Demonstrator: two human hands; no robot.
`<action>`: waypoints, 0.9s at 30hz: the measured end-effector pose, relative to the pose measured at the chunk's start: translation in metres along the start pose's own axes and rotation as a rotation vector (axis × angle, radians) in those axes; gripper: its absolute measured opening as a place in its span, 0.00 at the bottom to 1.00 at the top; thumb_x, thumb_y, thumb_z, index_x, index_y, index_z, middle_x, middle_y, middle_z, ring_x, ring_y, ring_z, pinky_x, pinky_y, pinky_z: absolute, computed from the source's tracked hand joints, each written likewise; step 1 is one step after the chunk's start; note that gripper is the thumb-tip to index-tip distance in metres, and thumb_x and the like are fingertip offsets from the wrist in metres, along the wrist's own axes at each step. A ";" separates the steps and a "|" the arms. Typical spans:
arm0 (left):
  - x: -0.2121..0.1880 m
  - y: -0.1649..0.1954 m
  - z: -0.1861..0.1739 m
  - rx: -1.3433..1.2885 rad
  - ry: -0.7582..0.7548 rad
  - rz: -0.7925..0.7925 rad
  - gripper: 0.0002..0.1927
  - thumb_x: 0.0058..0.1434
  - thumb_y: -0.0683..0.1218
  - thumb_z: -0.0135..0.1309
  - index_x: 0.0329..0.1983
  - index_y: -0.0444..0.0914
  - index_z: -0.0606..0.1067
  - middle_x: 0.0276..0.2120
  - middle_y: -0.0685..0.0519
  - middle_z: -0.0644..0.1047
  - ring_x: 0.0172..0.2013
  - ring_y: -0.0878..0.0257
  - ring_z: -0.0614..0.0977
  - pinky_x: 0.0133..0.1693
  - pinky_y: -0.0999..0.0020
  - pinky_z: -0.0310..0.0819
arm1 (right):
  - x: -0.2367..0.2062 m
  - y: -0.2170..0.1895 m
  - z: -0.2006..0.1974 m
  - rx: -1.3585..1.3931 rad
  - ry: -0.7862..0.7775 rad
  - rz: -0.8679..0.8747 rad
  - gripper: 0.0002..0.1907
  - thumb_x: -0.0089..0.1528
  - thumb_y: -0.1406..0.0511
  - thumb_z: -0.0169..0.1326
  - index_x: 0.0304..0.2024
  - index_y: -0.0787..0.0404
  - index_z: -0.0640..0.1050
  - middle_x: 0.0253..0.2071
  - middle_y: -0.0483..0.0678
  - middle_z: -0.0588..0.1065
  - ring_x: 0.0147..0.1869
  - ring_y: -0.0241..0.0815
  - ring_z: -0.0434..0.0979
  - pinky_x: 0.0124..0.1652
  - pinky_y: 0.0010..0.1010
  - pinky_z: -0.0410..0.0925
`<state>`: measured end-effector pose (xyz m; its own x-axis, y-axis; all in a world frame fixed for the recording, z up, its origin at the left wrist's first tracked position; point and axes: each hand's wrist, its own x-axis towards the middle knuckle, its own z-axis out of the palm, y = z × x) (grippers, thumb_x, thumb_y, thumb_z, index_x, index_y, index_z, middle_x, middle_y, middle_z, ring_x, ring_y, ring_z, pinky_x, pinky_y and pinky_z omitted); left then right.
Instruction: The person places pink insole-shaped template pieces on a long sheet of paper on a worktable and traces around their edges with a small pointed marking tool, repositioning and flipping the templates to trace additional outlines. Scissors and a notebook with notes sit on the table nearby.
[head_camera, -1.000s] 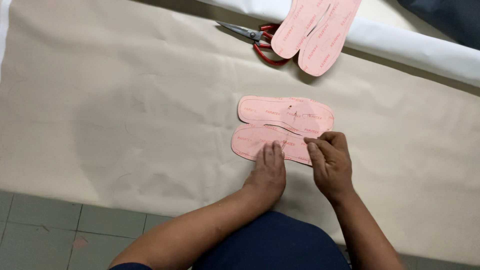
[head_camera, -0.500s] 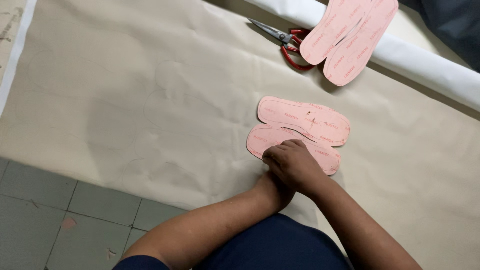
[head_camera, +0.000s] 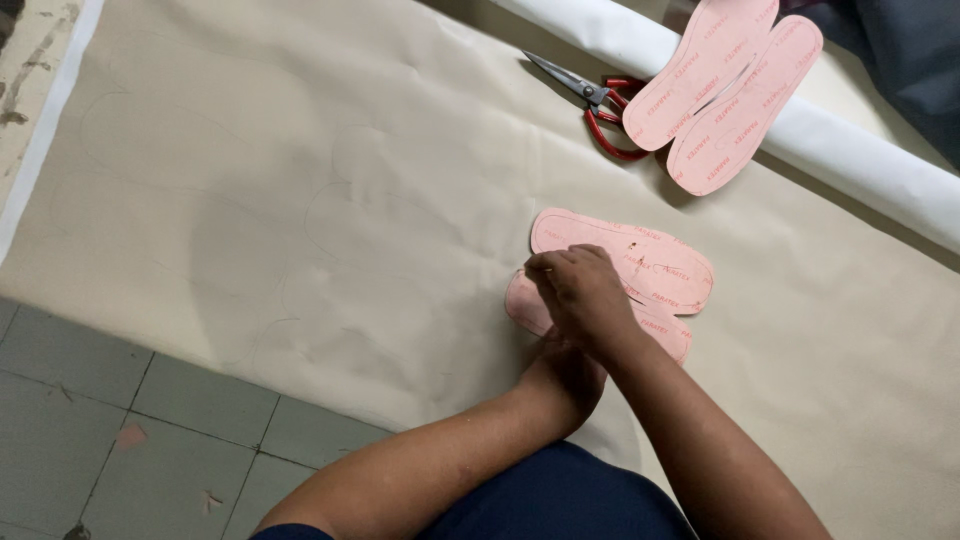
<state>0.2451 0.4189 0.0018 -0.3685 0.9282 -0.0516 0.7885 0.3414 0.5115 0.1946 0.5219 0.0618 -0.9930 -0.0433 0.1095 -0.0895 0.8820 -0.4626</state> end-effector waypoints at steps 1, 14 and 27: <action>-0.002 0.001 -0.005 0.080 0.016 0.025 0.18 0.61 0.44 0.47 0.51 0.32 0.75 0.51 0.37 0.76 0.55 0.45 0.76 0.60 0.49 0.63 | 0.000 0.003 -0.006 -0.022 0.028 0.030 0.07 0.63 0.65 0.56 0.41 0.59 0.81 0.36 0.50 0.80 0.46 0.54 0.78 0.53 0.44 0.66; 0.000 -0.001 -0.027 0.056 0.010 0.060 0.17 0.62 0.43 0.47 0.49 0.28 0.75 0.64 0.31 0.65 0.61 0.41 0.69 0.61 0.50 0.65 | 0.046 0.018 -0.016 0.111 -0.094 0.254 0.08 0.65 0.64 0.53 0.41 0.61 0.80 0.38 0.51 0.81 0.42 0.54 0.79 0.41 0.41 0.71; 0.001 -0.007 -0.007 0.213 0.049 0.177 0.26 0.62 0.45 0.49 0.57 0.21 0.69 0.69 0.21 0.57 0.65 0.32 0.66 0.61 0.41 0.65 | -0.018 0.095 -0.071 -0.009 0.096 0.607 0.11 0.67 0.60 0.55 0.46 0.58 0.82 0.38 0.51 0.82 0.41 0.48 0.83 0.42 0.36 0.73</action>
<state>0.2356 0.4164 0.0045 -0.2347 0.9697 0.0671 0.9268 0.2024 0.3165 0.2095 0.6395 0.0780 -0.8552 0.5101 -0.0920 0.4908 0.7400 -0.4598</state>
